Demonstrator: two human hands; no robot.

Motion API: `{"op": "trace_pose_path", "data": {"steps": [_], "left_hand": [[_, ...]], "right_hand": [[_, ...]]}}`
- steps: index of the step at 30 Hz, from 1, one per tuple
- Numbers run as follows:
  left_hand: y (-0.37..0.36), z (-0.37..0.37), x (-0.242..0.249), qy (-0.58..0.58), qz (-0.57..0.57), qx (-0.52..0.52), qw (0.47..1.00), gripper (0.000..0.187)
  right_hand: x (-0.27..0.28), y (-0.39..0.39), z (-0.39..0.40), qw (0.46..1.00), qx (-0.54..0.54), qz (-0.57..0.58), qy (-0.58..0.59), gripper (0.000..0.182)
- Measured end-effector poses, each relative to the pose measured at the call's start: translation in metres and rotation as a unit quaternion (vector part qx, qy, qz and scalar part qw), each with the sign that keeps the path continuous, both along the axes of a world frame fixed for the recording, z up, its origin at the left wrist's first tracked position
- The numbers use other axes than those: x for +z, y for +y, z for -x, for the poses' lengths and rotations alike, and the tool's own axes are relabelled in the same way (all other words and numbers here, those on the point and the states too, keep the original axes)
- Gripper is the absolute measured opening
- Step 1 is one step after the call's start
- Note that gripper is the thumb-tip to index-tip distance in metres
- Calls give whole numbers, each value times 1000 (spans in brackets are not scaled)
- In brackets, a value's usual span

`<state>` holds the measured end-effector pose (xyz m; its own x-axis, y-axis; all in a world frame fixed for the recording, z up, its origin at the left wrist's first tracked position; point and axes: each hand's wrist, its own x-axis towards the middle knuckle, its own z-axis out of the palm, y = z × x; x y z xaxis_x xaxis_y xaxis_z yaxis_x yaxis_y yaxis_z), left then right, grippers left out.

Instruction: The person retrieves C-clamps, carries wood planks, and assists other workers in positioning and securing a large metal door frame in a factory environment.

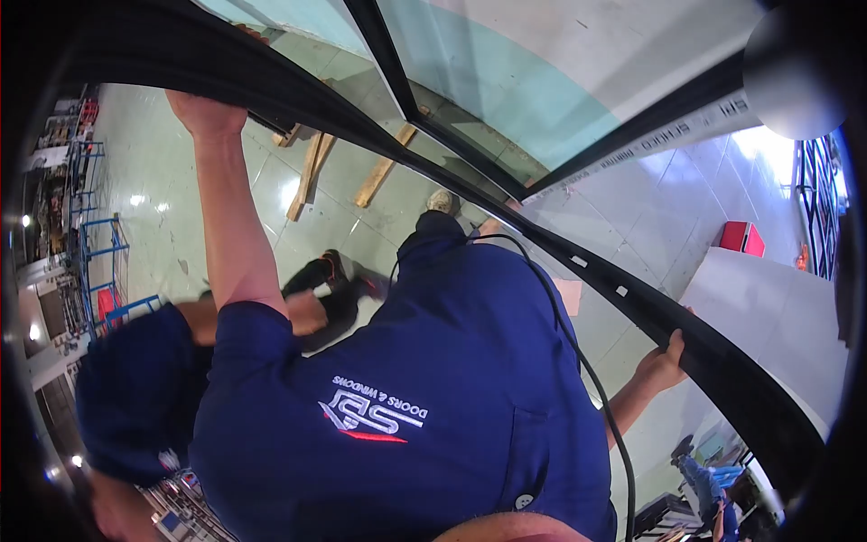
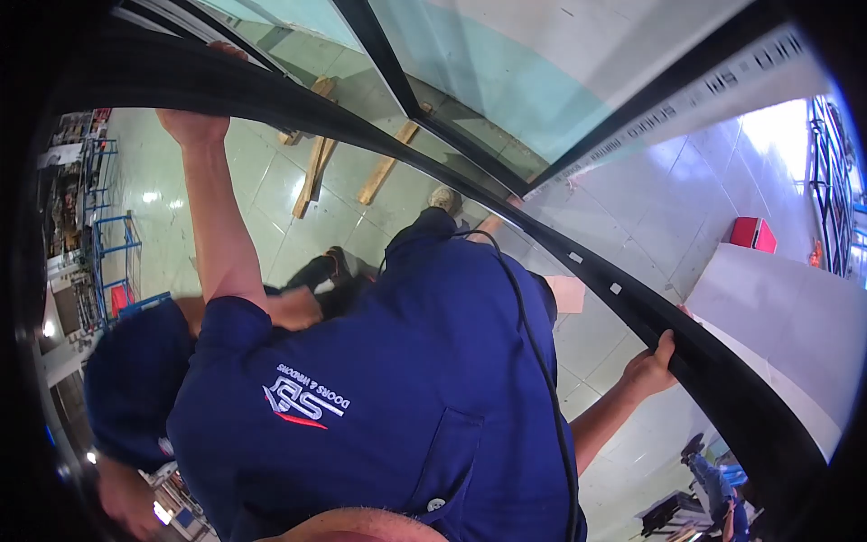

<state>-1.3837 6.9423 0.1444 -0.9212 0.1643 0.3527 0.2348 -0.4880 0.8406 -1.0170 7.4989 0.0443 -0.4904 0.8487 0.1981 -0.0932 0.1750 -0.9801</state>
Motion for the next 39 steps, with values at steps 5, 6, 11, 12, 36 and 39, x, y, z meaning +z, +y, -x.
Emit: {"op": "trace_pose_path", "data": {"steps": [5, 6, 11, 12, 36, 39], "left_hand": [[-40, 87, -20, 30, 10, -28, 999, 65], [-44, 100, -24, 26, 10, -34, 999, 65], [-59, 149, -44, -35, -20, -17, 999, 61], [-57, 160, -47, -40, -20, -20, 999, 61], [-65, 276, -106, -110, -50, -118, 986, 59], [-64, 274, -107, -105, -54, -103, 988, 57]], "right_hand": [[2, -67, 51, 999, -21, -4, -30, 41], [2, -78, 61, 999, -27, -4, -34, 41], [3, -118, 100, 997, -40, -17, -64, 40], [4, -120, 110, 997, -42, -17, -70, 40], [-32, -109, 187, 987, -82, -46, -134, 35], [-29, -105, 193, 987, -75, -35, -135, 35]]}}
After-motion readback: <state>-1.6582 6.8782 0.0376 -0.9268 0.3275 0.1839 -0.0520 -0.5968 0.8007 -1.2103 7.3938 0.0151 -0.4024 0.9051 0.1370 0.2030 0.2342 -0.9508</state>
